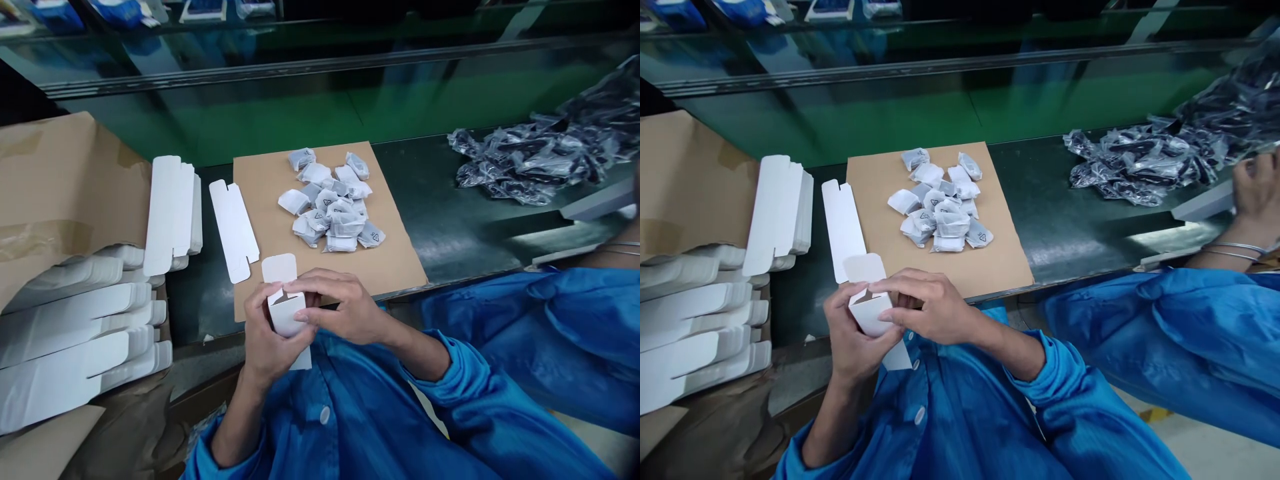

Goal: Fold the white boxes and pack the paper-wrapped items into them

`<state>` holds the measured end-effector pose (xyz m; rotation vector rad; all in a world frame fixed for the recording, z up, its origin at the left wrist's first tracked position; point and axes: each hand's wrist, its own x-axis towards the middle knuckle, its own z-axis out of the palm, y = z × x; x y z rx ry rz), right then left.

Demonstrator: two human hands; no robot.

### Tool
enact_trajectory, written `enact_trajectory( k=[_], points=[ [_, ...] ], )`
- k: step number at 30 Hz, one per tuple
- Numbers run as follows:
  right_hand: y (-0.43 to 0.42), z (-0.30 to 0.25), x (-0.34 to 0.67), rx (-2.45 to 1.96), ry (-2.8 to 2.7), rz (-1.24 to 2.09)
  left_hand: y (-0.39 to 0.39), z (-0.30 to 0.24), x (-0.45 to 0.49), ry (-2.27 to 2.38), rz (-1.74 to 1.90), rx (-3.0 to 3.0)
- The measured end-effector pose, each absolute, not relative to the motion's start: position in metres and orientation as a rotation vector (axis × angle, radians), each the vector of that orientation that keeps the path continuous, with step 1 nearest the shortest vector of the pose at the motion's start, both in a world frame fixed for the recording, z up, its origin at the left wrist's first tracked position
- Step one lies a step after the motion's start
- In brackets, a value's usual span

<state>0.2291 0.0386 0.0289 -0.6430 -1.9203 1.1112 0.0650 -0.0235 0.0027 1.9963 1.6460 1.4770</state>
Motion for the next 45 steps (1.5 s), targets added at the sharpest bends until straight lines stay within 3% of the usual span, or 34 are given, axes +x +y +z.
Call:
enact_trajectory(
  k=[9, 15, 18, 21, 25, 28, 35, 45],
  points=[
    [0.03, 0.036, 0.236, -0.721, -1.956, 1.11, -0.02, 0.005, 0.062, 1.604, 1.439, 2.088],
    [0.073, 0.056, 0.238, -0.874, -1.41, 1.591, -0.023, 0.008, 0.063, 1.551, 1.303, 1.936],
    [0.084, 0.062, 0.227, -0.775, -1.546, 1.851, -0.022, 0.007, 0.065, 1.555, 1.26, 1.984],
    [0.08, 0.061, 0.22, -0.759, -1.62, 1.903, -0.022, 0.002, 0.068, 1.611, 1.35, 1.975],
    [0.069, 0.057, 0.22, -0.806, -1.617, 1.834, -0.024, -0.003, 0.073, 1.582, 1.515, 1.862],
    [0.062, 0.058, 0.222, -0.781, -1.7, 1.708, -0.024, 0.0, 0.072, 1.612, 1.402, 1.848],
    [0.041, 0.049, 0.221, -0.675, -1.936, 1.126, -0.025, 0.004, 0.066, 1.71, 1.226, 2.019],
    [0.032, 0.014, 0.212, -0.608, -2.213, 0.525, -0.036, -0.01, 0.062, 1.654, 1.066, 1.818]
  ],
)
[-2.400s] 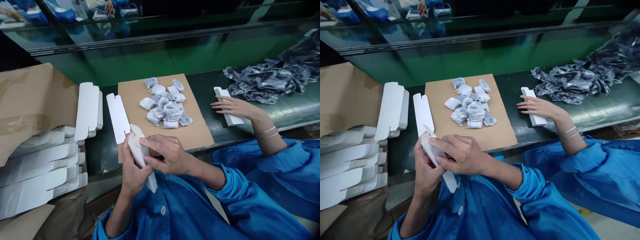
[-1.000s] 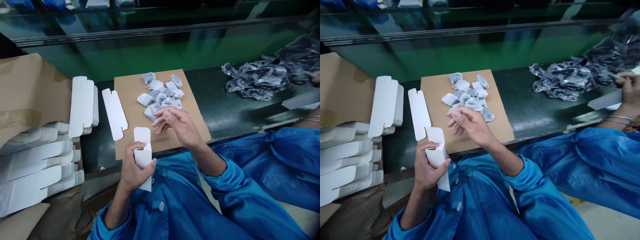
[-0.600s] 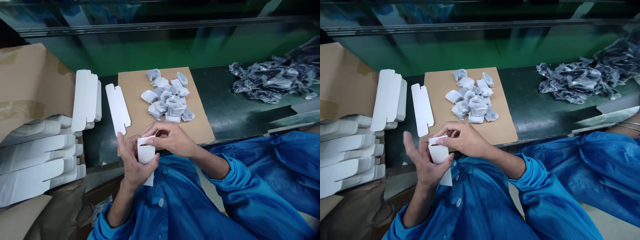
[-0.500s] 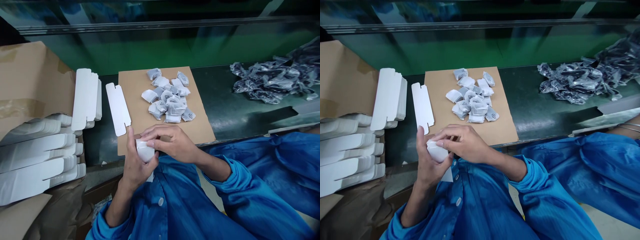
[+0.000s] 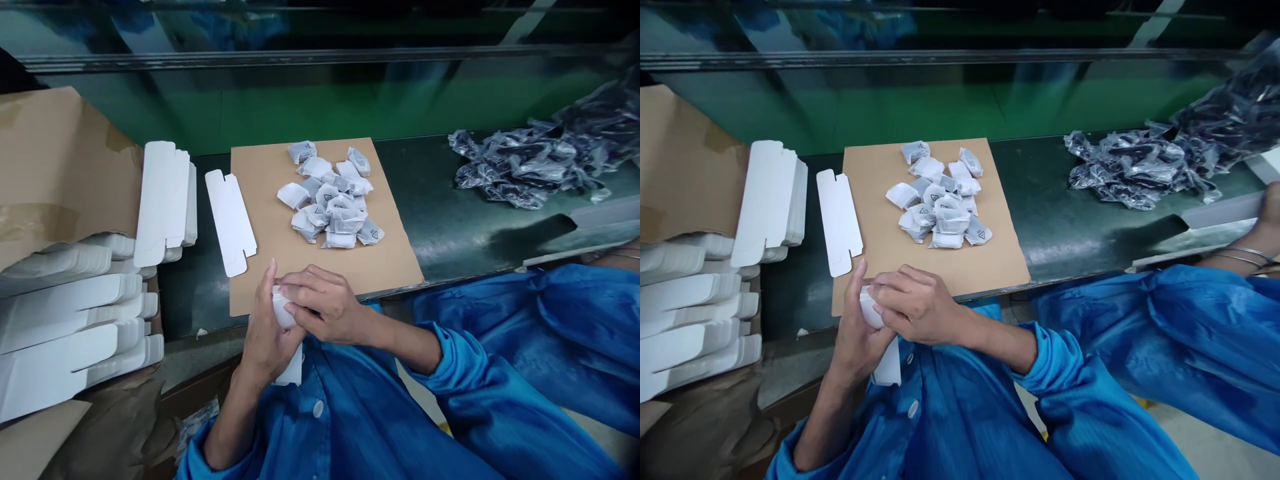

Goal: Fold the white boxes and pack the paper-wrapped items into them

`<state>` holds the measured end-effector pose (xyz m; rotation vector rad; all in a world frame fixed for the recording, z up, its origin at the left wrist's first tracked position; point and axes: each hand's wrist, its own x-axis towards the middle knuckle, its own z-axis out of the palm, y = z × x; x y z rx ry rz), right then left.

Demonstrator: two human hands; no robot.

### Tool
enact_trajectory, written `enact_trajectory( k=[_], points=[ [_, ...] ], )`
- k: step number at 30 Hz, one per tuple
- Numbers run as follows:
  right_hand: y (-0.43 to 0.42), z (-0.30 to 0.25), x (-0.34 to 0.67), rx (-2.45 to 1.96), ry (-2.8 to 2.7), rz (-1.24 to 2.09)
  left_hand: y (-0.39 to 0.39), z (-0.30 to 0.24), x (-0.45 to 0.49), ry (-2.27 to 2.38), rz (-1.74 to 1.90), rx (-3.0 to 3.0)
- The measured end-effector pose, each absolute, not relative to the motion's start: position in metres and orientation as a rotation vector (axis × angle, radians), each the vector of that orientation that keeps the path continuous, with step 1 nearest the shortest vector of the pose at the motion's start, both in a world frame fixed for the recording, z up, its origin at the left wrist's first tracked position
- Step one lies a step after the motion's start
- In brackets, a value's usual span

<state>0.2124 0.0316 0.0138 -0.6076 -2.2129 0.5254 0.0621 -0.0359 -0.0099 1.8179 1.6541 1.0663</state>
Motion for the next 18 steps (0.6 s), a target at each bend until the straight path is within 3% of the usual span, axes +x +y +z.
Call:
enact_trajectory(
  k=[4, 8, 14, 18],
  points=[
    [0.042, 0.011, 0.209, -0.531, -2.479, 0.359, -0.036, -0.016, 0.059, 1.627, 1.07, 1.74],
    [0.082, 0.034, 0.214, -0.544, -2.658, 0.476, -0.023, -0.015, 0.055, 1.784, 1.304, 1.377],
    [0.162, 0.063, 0.224, -0.966, -3.119, -0.154, 0.011, -0.012, 0.044, 1.519, 1.758, 0.655],
    [0.161, 0.072, 0.232, -0.916, -2.973, 0.06, 0.02, -0.02, 0.036, 1.616, 1.878, 0.794]
  ],
)
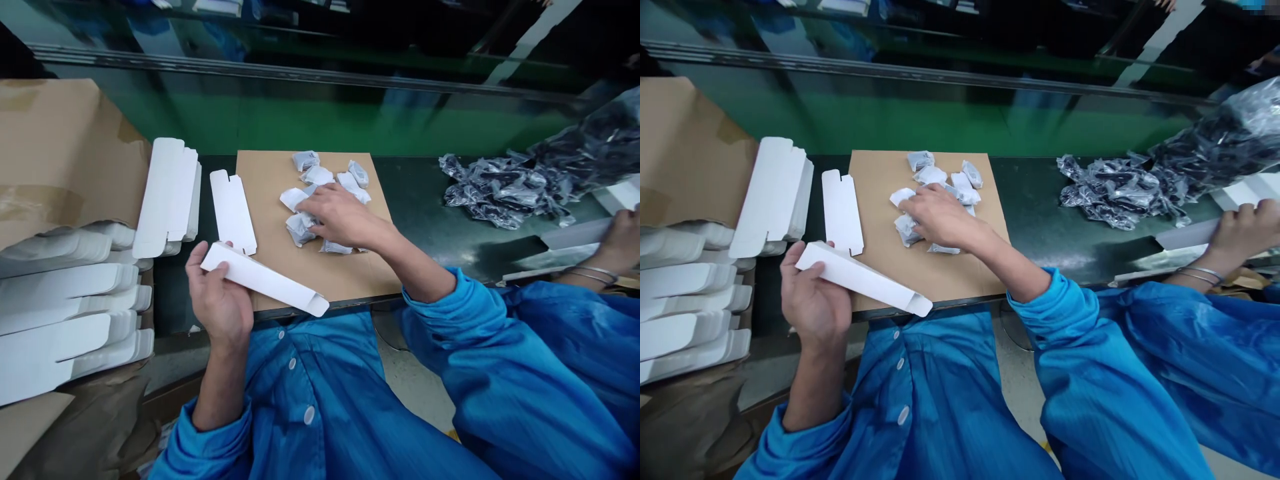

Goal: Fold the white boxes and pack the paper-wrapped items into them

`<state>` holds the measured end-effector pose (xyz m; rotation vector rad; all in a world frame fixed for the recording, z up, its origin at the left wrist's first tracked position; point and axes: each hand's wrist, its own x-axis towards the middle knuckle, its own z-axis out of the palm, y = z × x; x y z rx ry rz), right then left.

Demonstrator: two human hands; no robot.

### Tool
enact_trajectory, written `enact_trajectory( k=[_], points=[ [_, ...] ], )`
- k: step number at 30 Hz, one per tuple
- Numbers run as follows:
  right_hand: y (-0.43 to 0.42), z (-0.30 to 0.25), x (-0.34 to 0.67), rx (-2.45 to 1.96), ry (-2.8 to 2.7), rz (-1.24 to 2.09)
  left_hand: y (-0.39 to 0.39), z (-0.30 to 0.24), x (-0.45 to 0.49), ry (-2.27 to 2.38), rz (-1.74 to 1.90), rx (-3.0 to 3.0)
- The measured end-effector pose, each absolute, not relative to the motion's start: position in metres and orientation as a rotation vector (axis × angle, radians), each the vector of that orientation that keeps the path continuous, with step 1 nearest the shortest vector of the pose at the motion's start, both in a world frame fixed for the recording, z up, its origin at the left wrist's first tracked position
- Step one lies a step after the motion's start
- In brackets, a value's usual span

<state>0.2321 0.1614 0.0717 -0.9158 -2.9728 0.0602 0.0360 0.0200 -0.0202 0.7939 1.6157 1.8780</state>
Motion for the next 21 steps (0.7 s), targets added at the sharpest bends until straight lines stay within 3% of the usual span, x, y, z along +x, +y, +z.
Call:
enact_trajectory(
  k=[5, 8, 11, 17, 21],
  points=[
    [0.102, 0.082, 0.25, -0.958, -2.938, 0.083, -0.003, -0.022, 0.023, 2.116, 1.46, 1.767],
    [0.077, 0.068, 0.256, -0.917, -3.14, 0.096, -0.014, -0.018, 0.021, 1.727, 0.908, 2.345],
    [0.07, 0.052, 0.271, -0.991, -2.987, 0.278, -0.015, -0.017, 0.024, 1.459, 0.557, 2.559],
    [0.059, 0.025, 0.306, -1.125, -2.665, 0.497, -0.006, -0.012, 0.031, 1.629, 0.47, 2.549],
    [0.051, -0.002, 0.296, -1.115, -2.59, 0.42, -0.001, -0.005, 0.035, 1.346, 0.443, 2.623]
  ],
)
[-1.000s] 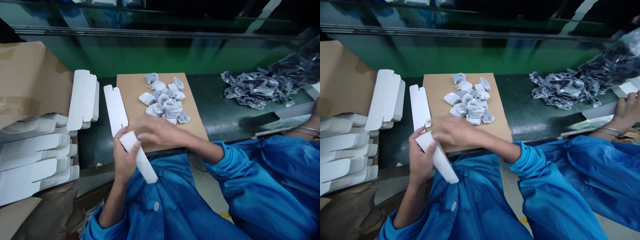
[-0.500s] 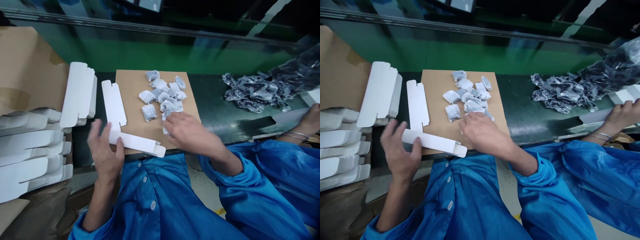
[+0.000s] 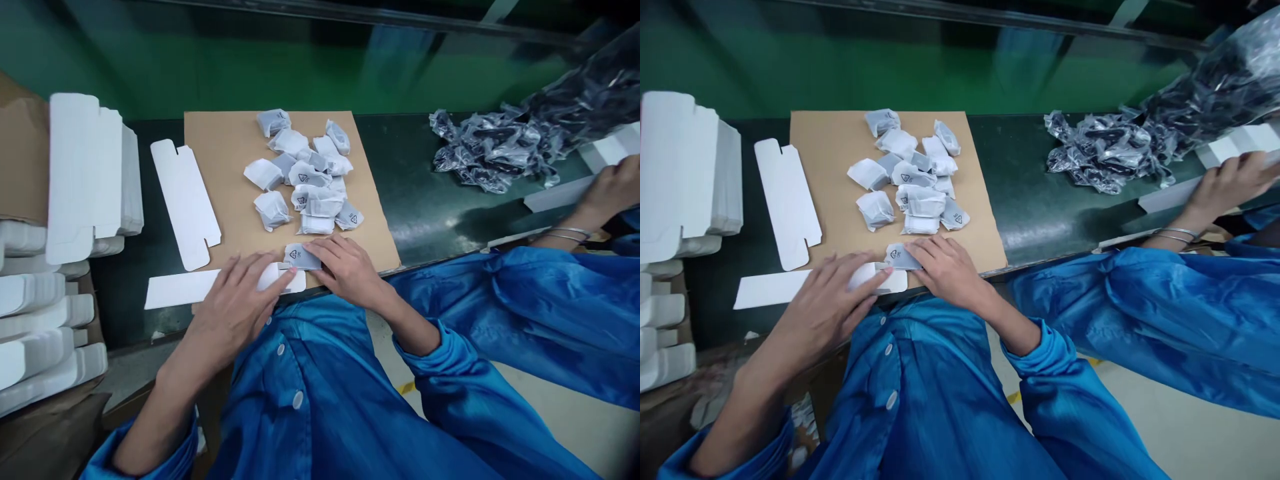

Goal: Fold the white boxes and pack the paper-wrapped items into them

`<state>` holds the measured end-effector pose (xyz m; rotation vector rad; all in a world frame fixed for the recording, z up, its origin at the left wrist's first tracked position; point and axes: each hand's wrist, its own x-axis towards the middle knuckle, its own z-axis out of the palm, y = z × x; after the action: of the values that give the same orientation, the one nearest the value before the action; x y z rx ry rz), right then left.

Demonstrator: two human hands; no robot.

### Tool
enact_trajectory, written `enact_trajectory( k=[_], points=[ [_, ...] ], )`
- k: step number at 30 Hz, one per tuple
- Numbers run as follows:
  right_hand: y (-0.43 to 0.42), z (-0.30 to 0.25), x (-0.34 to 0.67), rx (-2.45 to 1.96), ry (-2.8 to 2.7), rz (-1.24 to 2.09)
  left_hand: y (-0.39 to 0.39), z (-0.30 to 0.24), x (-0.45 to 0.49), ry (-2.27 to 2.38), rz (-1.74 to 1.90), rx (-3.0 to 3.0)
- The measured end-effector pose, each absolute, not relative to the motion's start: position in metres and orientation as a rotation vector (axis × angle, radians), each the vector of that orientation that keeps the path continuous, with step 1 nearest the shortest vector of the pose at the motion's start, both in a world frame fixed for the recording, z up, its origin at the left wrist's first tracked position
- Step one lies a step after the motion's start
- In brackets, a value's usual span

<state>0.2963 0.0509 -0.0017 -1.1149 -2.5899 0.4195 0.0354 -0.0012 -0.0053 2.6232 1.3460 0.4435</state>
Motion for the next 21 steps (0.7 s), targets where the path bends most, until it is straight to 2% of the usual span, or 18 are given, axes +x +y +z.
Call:
enact_trajectory(
  k=[3, 6, 10, 13, 18, 21],
  points=[
    [0.048, -0.01, 0.293, -1.228, -2.507, 0.321, 0.0, -0.005, 0.033, 1.24, 0.367, 2.633],
    [0.043, -0.008, 0.297, -1.369, -2.477, 0.182, -0.001, -0.008, 0.03, 1.362, 0.395, 2.621],
    [0.038, 0.003, 0.303, -1.39, -2.511, 0.219, -0.003, -0.011, 0.031, 1.5, 0.468, 2.64],
    [0.048, 0.015, 0.306, -1.258, -2.604, 0.28, -0.003, -0.014, 0.032, 1.535, 0.505, 2.625],
    [0.074, 0.036, 0.297, -0.828, -3.064, 0.131, -0.002, -0.011, 0.026, 1.426, 0.559, 2.629],
    [0.076, 0.041, 0.293, -0.835, -3.152, 0.206, -0.001, -0.007, 0.022, 1.362, 0.537, 2.629]
  ],
)
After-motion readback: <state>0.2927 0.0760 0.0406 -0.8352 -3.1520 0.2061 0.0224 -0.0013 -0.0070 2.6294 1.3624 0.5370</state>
